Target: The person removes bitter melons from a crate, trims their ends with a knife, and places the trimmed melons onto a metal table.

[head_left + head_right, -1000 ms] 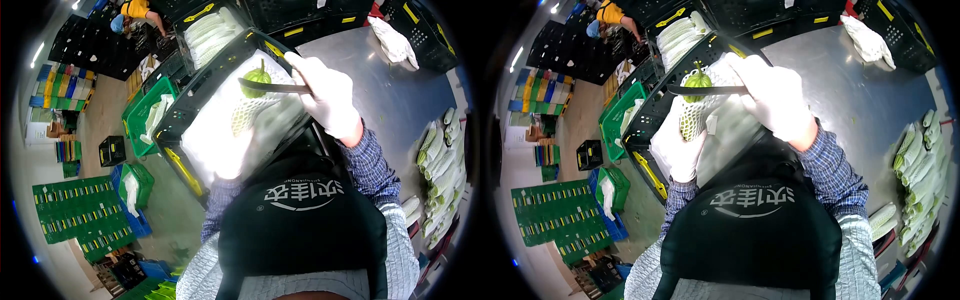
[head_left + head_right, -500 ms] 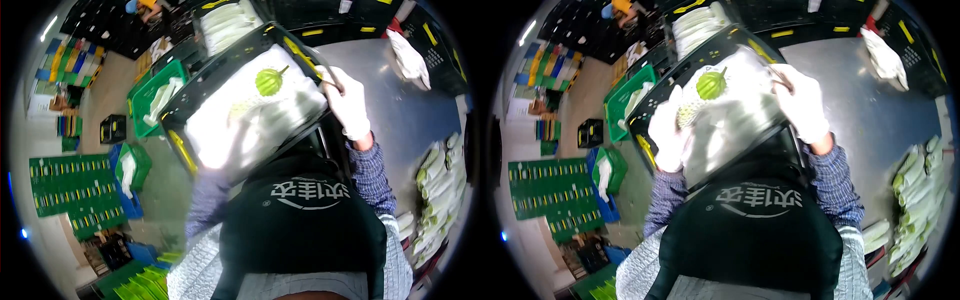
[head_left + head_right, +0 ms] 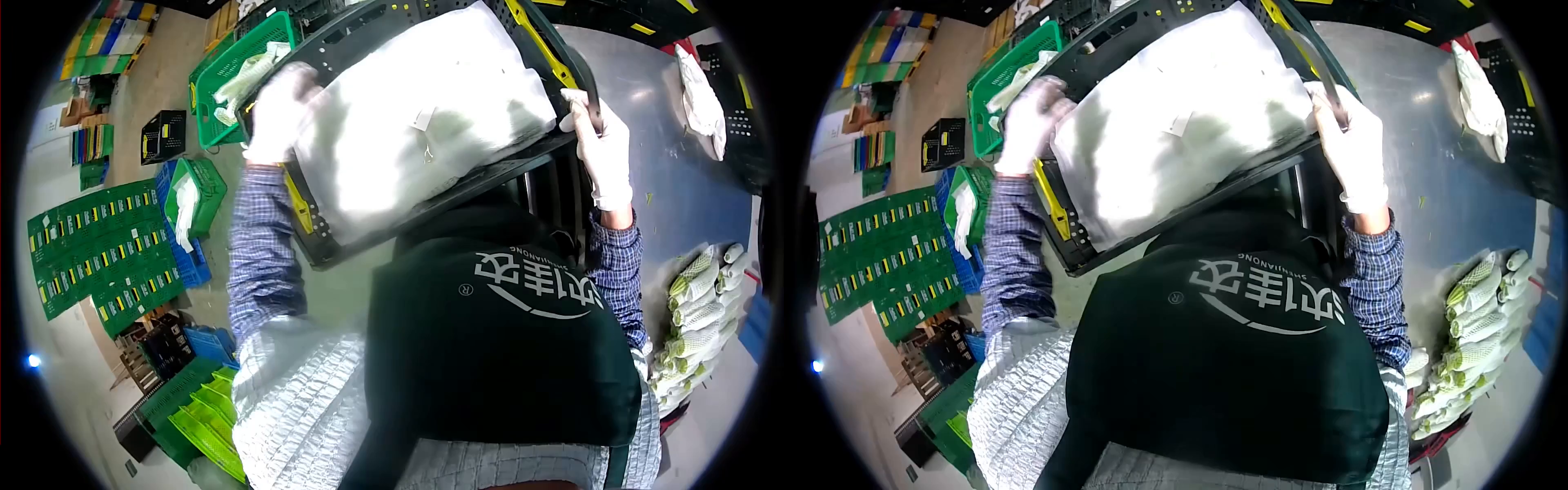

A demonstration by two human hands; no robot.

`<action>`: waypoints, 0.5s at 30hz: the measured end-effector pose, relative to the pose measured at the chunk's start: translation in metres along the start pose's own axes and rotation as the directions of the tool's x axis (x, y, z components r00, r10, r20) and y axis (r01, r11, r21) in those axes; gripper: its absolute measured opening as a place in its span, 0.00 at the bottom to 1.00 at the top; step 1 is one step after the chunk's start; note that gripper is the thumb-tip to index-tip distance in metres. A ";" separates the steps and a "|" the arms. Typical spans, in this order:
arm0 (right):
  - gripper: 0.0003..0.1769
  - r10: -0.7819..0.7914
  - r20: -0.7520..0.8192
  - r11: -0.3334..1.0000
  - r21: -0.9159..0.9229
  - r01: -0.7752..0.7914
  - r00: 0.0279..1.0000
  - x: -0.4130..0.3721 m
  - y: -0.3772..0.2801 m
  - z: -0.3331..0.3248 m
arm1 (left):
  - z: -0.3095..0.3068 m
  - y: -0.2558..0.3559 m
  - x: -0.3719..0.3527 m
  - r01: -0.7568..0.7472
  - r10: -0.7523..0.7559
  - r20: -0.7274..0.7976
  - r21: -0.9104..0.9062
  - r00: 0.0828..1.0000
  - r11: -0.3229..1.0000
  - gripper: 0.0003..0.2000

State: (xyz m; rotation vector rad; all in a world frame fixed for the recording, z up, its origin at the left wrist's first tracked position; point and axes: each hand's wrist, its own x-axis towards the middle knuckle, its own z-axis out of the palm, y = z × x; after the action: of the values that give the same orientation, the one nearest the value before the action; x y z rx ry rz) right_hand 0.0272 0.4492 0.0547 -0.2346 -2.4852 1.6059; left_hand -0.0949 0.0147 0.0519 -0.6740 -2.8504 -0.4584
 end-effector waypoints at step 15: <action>0.16 0.168 0.049 0.953 -0.264 -0.149 0.985 -0.009 0.030 0.015 | 0.202 0.093 -0.030 0.211 -0.176 0.422 -0.038 0.889 0.977 0.41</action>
State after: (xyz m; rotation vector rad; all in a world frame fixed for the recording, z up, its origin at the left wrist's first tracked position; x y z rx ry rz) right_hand 0.0336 0.4457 0.0207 -0.4295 -2.7951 1.3584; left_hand -0.0460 0.1493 -0.1206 -0.5572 -3.3431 -0.5192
